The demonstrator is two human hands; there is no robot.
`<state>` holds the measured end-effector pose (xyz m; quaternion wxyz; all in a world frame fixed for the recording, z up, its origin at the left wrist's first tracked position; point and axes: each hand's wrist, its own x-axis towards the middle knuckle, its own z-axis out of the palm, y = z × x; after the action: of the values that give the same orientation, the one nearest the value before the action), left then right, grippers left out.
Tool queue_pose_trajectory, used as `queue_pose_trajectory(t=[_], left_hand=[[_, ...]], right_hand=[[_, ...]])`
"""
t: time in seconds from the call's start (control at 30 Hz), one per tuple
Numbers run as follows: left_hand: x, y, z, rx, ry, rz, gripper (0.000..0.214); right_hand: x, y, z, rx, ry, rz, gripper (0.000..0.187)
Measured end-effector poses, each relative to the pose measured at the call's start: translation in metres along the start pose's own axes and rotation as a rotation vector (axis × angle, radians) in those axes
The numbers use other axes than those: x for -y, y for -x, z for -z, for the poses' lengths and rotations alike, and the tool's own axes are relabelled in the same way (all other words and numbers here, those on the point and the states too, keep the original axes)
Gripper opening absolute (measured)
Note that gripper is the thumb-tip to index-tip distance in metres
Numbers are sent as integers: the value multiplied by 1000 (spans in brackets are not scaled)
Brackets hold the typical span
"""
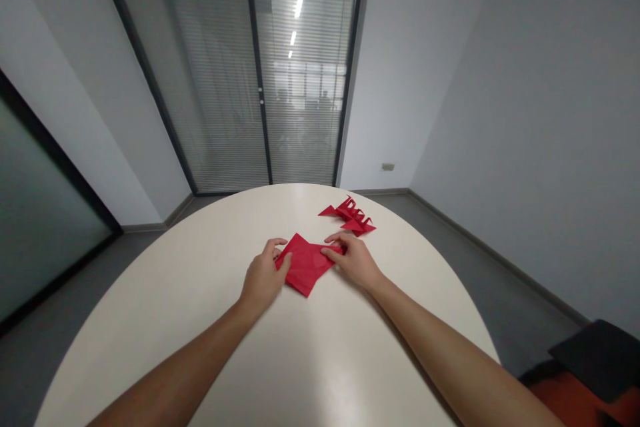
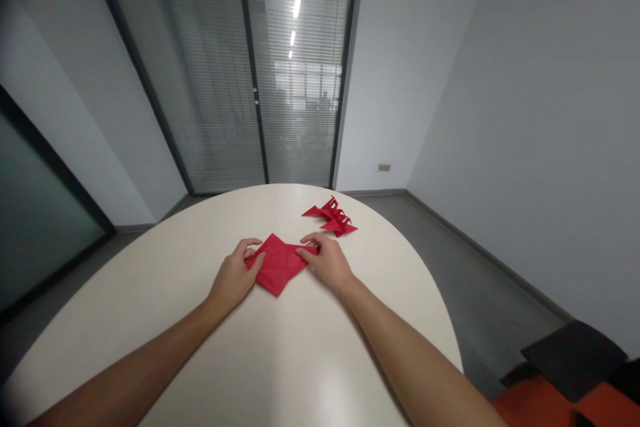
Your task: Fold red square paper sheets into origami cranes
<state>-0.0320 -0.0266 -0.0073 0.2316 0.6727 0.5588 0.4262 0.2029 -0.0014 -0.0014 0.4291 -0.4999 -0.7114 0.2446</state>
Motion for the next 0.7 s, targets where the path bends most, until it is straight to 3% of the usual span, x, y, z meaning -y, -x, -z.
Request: queue_pose_trajectory(t=[0.17, 0.3, 0.43, 0.53, 0.6, 0.7], left_hand=[[-3, 0, 3, 26, -357, 77, 33], [-3, 0, 4, 34, -499, 14, 37], [-2, 1, 5, -13, -501, -223, 36], [-2, 4, 4, 119, -429, -378, 32], [-2, 6, 5, 222, -397, -425, 28], [-4, 7, 7, 265, -386, -408, 20]], right_hand=[[12, 7, 2, 48, 359, 238, 24], [26, 15, -1, 221, 371, 353, 28], [25, 18, -6, 314, 412, 379, 33], [19, 15, -7, 298, 421, 360, 33], [16, 13, -5, 303, 417, 356, 34], [18, 12, -1, 340, 408, 381, 37]])
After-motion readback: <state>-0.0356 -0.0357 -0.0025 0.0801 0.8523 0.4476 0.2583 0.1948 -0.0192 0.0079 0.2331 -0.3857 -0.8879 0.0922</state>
